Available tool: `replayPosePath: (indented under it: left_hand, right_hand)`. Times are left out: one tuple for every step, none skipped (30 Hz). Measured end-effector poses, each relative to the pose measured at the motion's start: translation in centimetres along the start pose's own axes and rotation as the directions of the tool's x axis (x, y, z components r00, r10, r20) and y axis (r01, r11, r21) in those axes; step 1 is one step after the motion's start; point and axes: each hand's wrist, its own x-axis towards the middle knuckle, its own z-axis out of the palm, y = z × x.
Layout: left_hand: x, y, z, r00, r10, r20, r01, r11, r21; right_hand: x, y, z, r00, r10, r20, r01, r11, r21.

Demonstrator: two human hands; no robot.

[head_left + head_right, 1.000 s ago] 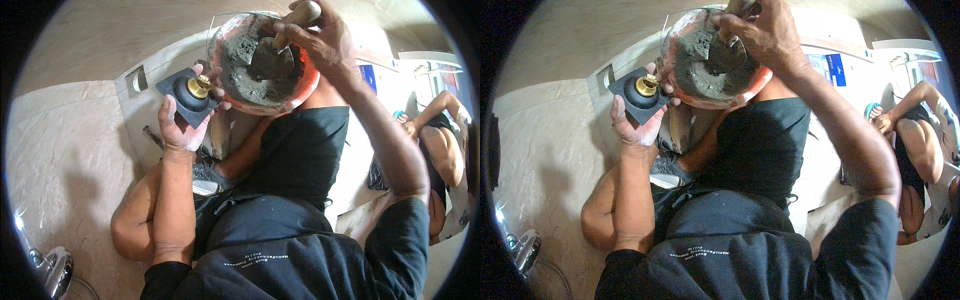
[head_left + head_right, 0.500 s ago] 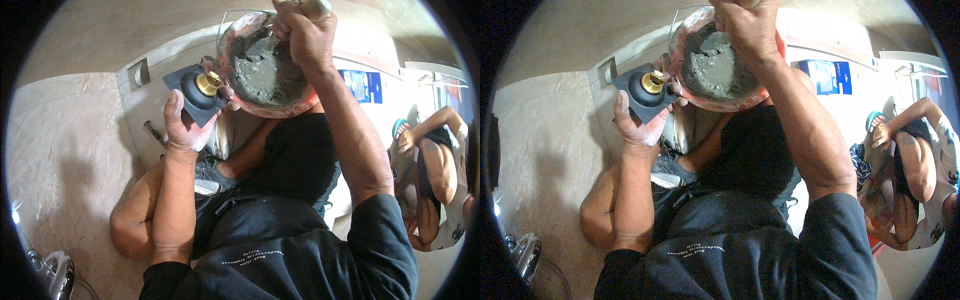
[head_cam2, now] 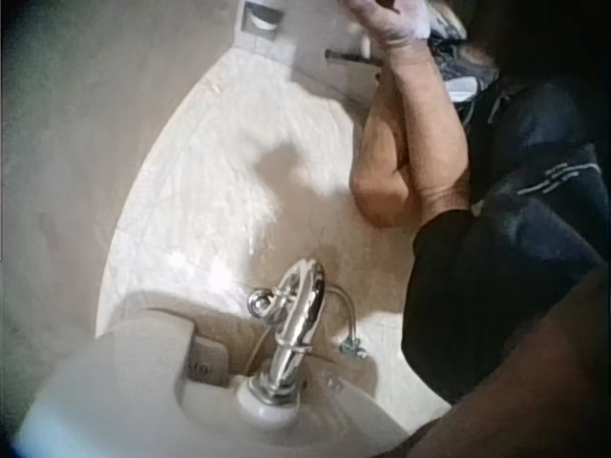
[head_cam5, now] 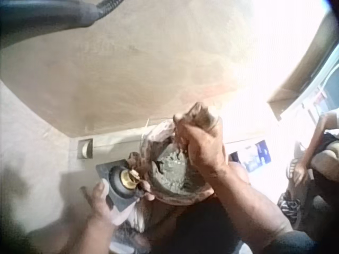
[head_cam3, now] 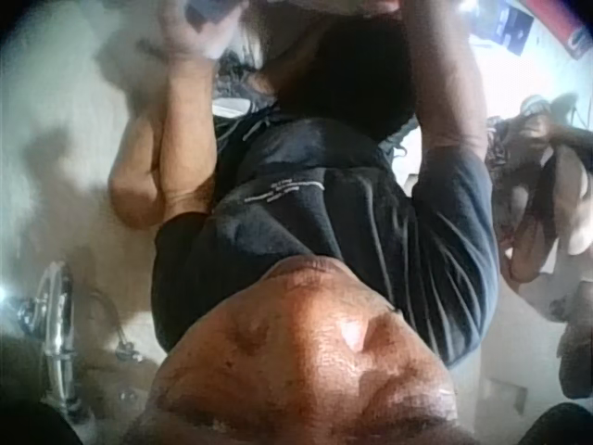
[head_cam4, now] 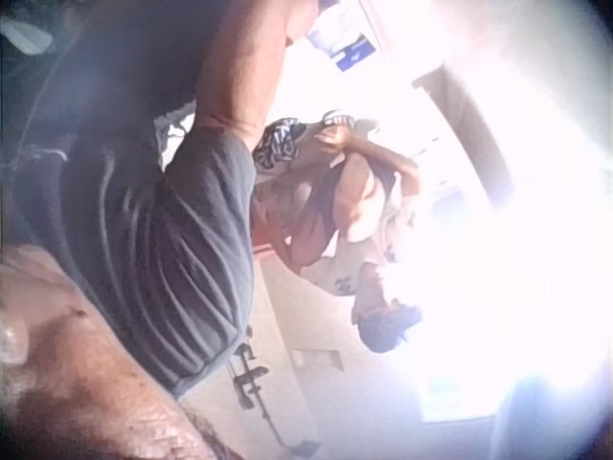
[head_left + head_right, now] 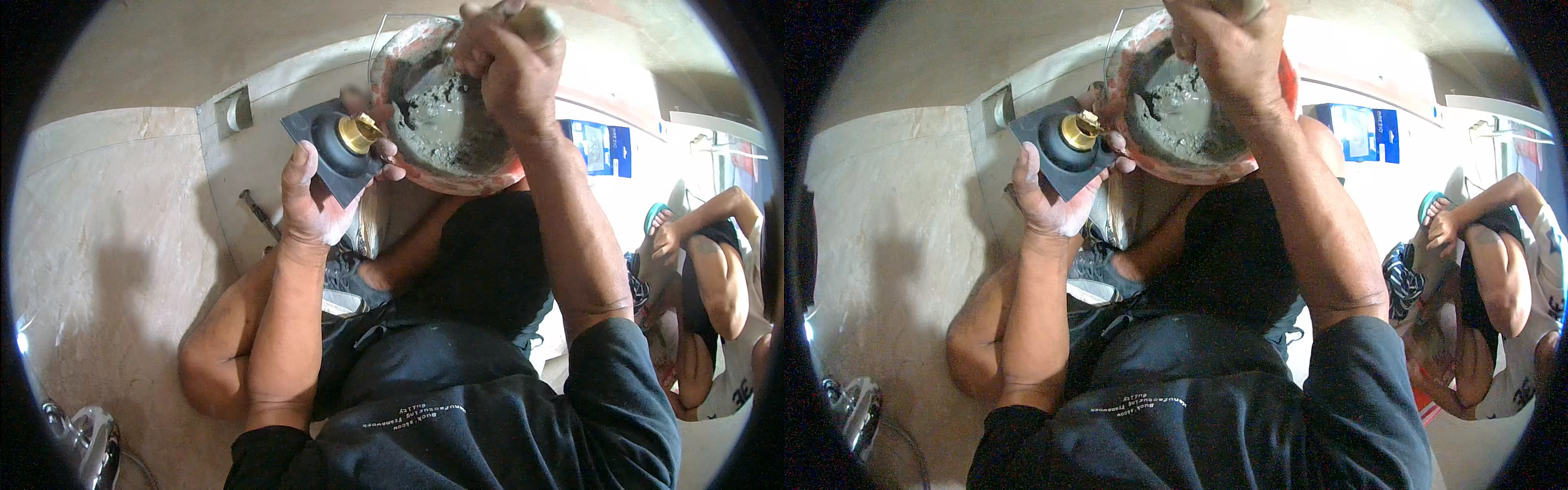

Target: The person scoops cement from a bucket and applies it to a brass plumbing fitting. They then insert the fitting into a wall hole and secure it with a screwdriver.

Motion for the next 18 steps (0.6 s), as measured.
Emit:
replayPosePath:
  left_hand:
    - [-0.1,-0.1,0.2,1.0,-0.007,-0.008,0.007,1.0,0.002]
    - [-0.2,-0.1,0.5,1.0,-0.014,-0.015,0.014,1.0,0.004]
    - [0.0,0.1,0.9,1.0,-0.011,-0.02,0.011,1.0,0.01]
    - [0.1,0.2,1.1,1.0,-0.007,-0.024,0.008,1.0,0.017]
    - [0.3,0.0,0.1,0.999,-0.013,0.047,0.012,1.0,0.015]
    - [0.3,-0.2,-0.1,0.999,-0.001,0.039,0.001,1.0,-0.012]
    - [0.2,-0.2,-0.3,0.999,0.011,0.031,-0.01,0.999,-0.039]
    - [0.1,-0.2,-0.3,1.0,0.023,0.021,-0.022,0.998,-0.066]
    - [0.1,-0.2,0.0,0.999,0.033,0.006,-0.032,0.998,-0.057]
    - [0.1,-0.2,0.7,0.999,0.043,-0.011,-0.043,0.998,-0.048]
    - [0.1,-0.1,1.1,0.998,0.052,-0.027,-0.053,0.998,-0.039]
    - [0.1,0.0,1.2,0.999,0.044,-0.013,-0.044,0.999,-0.023]
    - [0.3,0.2,1.2,0.999,0.035,0.001,-0.035,0.999,-0.007]
    - [0.4,0.2,1.0,1.0,0.026,0.017,-0.026,1.0,0.009]
    - [0.3,0.0,0.5,1.0,0.019,0.024,-0.019,1.0,-0.003]
    - [0.4,-0.4,0.4,0.999,-0.004,0.039,0.005,1.0,-0.018]
    - [0.1,-0.4,-0.4,0.999,-0.012,0.03,0.013,1.0,-0.024]
    - [0.0,-0.3,-0.7,1.0,-0.01,0.023,0.011,1.0,-0.025]
  right_hand:
    - [0.7,-0.2,-0.1,0.992,-0.103,0.066,0.103,0.995,-0.002]
    - [1.4,-0.5,-0.1,0.97,-0.203,0.133,0.205,0.979,0.003]
    - [1.0,-3.6,3.0,0.998,-0.015,-0.063,0.004,0.985,-0.175]
    - [0.9,-2.7,2.2,0.998,0.007,-0.063,-0.018,0.984,-0.176]
    - [0.7,-1.0,0.6,0.998,0.029,-0.063,-0.04,0.983,-0.177]
    - [0.8,-0.9,0.8,0.997,0.048,-0.06,-0.058,0.982,-0.182]
    - [0.0,-1.4,1.0,0.99,0.065,-0.122,-0.089,0.975,-0.203]
    - [-0.1,-1.4,1.2,0.992,0.038,-0.122,-0.051,0.994,-0.099]
    - [-0.3,-1.3,1.2,0.992,0.014,-0.123,-0.013,1.0,0.006]
    - [-0.4,-1.1,1.1,0.992,-0.01,-0.126,0.024,0.993,0.112]
    - [0.9,-1.1,-1.0,0.976,-0.194,0.103,0.191,0.981,0.042]
    - [1.4,-1.1,-0.9,0.937,-0.32,0.139,0.313,0.947,0.069]
    - [1.5,-2.4,0.2,0.977,-0.211,0.037,0.212,0.977,-0.029]
    - [1.2,-1.2,-0.3,0.979,-0.204,0.021,0.205,0.975,-0.082]
    - [1.2,-0.1,-0.5,0.979,-0.202,0.007,0.201,0.971,-0.125]
    - [1.1,2.9,-3.5,0.951,-0.296,0.085,0.306,0.94,-0.149]
    - [0.9,2.4,-3.1,0.973,-0.193,0.123,0.201,0.978,-0.052]
    - [0.5,1.3,-2.0,0.99,-0.123,0.071,0.134,0.978,-0.163]
